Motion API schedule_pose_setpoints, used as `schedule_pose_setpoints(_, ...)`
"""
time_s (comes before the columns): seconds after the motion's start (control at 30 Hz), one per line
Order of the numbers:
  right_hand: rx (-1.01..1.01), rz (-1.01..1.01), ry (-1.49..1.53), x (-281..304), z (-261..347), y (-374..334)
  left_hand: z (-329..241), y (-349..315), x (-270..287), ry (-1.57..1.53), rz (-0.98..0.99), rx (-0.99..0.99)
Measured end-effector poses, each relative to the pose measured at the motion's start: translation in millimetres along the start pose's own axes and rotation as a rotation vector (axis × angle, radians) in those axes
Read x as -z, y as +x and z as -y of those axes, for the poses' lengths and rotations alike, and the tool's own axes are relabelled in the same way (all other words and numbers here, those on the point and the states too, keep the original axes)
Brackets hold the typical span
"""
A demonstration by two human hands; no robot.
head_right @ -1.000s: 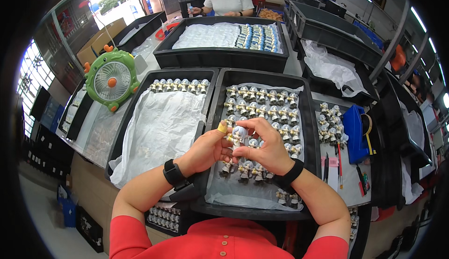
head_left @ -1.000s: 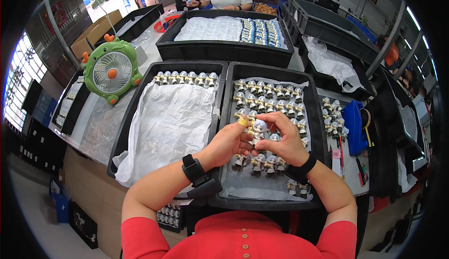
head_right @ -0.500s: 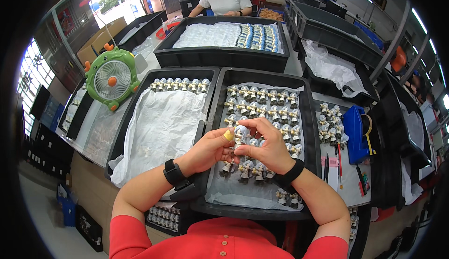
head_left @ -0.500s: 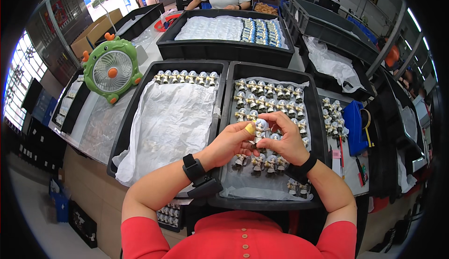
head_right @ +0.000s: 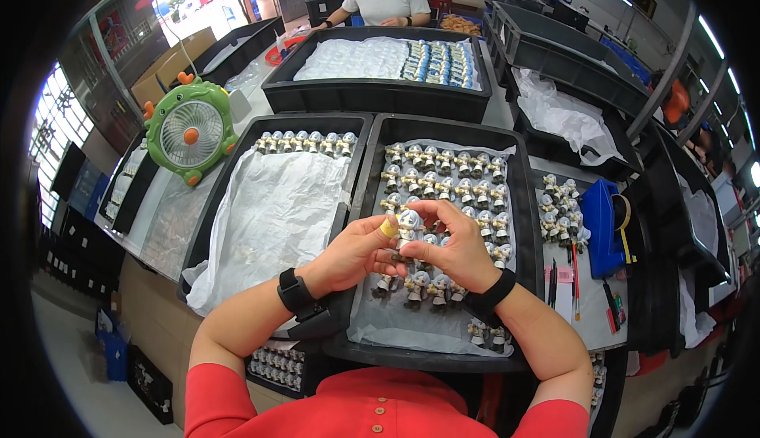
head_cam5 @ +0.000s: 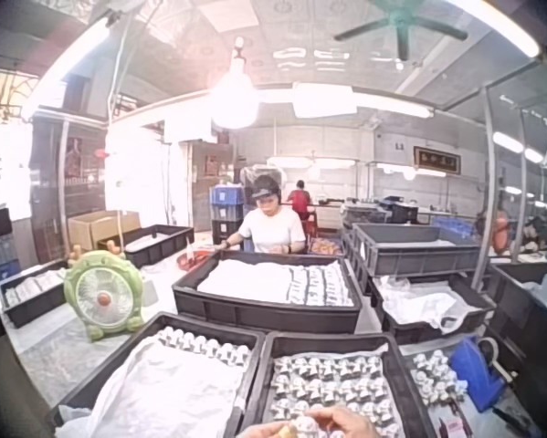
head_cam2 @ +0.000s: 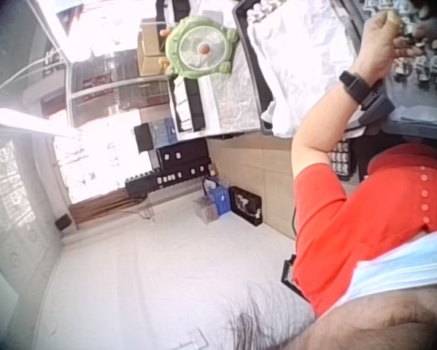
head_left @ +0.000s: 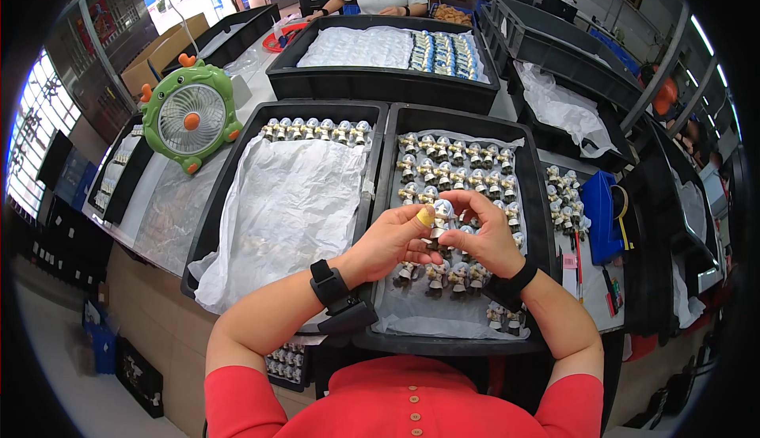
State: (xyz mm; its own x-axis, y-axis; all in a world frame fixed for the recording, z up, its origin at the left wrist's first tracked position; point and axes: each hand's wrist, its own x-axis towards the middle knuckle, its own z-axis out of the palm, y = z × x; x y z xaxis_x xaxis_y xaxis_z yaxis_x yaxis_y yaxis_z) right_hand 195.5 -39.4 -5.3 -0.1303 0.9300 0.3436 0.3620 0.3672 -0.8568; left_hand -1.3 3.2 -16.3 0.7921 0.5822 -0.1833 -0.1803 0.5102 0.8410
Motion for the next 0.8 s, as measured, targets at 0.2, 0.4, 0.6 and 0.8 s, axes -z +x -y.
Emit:
schedule_pose_setpoints(0.2,-0.051,0.025,0.024,1.6,-3.7,-1.0,-2.1,0.3,-2.4,0.003,-0.015,0.002)
schedule_pose_setpoints(0.4,-0.093,-0.012,0.179,1.2,-4.8,0.8,1.5,1.6,-0.6,0.015,-0.027,0.015)
schedule_pose_setpoints(0.6,-0.110,-0.020,0.139,-1.1,-3.3,-1.4,5.8,2.4,1.3,0.054,-0.035,0.026)
schedule_pose_setpoints(0.8,-0.102,-0.066,0.057,1.4,-5.4,-0.9,-0.2,-0.8,-5.6,0.054,-0.013,0.054)
